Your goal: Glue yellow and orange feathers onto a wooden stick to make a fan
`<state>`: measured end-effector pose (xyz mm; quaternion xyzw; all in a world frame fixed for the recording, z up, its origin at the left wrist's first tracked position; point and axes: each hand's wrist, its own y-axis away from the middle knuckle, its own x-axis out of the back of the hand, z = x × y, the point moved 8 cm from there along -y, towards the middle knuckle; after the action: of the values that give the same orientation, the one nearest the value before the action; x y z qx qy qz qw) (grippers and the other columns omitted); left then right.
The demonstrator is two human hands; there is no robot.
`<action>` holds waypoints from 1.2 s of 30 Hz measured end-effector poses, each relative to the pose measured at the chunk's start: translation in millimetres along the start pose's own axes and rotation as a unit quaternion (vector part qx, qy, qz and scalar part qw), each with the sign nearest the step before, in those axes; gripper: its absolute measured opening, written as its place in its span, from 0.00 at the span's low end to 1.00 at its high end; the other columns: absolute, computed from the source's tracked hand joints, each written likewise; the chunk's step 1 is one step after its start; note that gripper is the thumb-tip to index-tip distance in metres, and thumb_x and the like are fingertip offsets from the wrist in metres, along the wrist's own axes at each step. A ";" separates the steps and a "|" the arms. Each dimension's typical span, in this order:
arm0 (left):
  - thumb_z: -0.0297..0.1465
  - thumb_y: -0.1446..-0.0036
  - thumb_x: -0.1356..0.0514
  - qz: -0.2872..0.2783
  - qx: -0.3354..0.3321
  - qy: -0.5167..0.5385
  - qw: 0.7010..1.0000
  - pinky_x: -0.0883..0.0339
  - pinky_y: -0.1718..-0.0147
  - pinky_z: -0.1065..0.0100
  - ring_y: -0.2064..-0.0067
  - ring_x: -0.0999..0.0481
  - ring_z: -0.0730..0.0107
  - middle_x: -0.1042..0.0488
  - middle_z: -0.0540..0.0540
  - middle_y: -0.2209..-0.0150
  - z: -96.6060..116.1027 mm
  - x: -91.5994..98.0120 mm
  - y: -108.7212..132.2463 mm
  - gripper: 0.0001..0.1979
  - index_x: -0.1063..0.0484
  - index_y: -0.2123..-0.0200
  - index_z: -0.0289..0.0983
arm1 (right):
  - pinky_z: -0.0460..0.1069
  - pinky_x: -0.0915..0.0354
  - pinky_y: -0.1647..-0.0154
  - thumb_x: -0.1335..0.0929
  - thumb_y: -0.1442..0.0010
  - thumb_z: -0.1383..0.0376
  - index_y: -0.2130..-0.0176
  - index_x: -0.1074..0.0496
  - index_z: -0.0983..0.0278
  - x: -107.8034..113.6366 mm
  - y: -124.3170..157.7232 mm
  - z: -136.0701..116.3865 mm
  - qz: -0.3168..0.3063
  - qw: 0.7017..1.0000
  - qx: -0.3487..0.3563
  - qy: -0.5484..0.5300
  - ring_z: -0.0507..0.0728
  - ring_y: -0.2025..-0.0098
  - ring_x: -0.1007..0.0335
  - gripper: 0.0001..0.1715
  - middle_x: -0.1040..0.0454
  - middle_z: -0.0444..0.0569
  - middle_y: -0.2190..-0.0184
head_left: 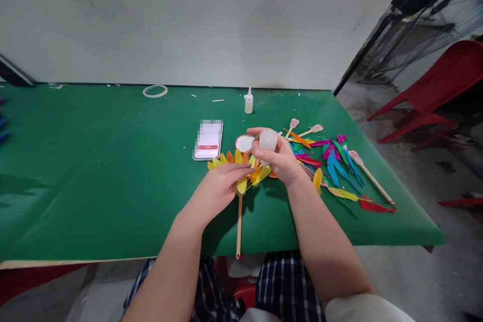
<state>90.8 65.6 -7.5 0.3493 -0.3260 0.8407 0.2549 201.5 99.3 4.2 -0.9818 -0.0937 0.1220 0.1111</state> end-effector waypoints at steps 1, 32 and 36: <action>0.17 0.51 0.50 -0.001 0.000 0.000 1.000 0.34 0.53 0.60 0.52 0.29 0.67 0.28 0.46 0.52 -0.3 -0.1 0.0 0.24 0.31 0.53 0.41 | 0.50 0.37 0.63 0.29 0.55 0.59 0.56 0.31 0.59 0.0 0.5 0.4 0.005 1.000 -0.004 0.023 0.49 0.73 0.39 0.25 0.36 0.41 0.74; 0.22 0.43 0.49 0.031 -0.174 -0.029 0.984 0.33 0.52 0.60 0.52 0.29 0.67 0.28 0.45 0.52 94.8 11.3 6.1 0.15 0.31 0.54 0.37 | 0.46 0.51 0.86 0.52 0.47 0.38 0.81 0.40 0.61 57.9 9.0 -26.8 0.234 0.969 0.049 -0.068 0.48 0.85 0.49 0.36 0.45 0.42 0.83; 0.22 0.43 0.51 0.037 -0.184 -0.034 0.982 0.33 0.53 0.61 0.52 0.29 0.68 0.27 0.45 0.52 100.6 14.0 6.0 0.17 0.32 0.53 0.38 | 0.46 0.50 0.86 0.54 0.46 0.39 0.83 0.43 0.60 56.0 8.4 -26.0 0.237 0.969 0.032 -0.064 0.48 0.84 0.49 0.36 0.48 0.42 0.84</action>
<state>120.4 -8.6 55.5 0.3122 -0.4963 0.7628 0.2726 263.0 98.0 14.5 -0.9622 0.1384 0.2099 0.1043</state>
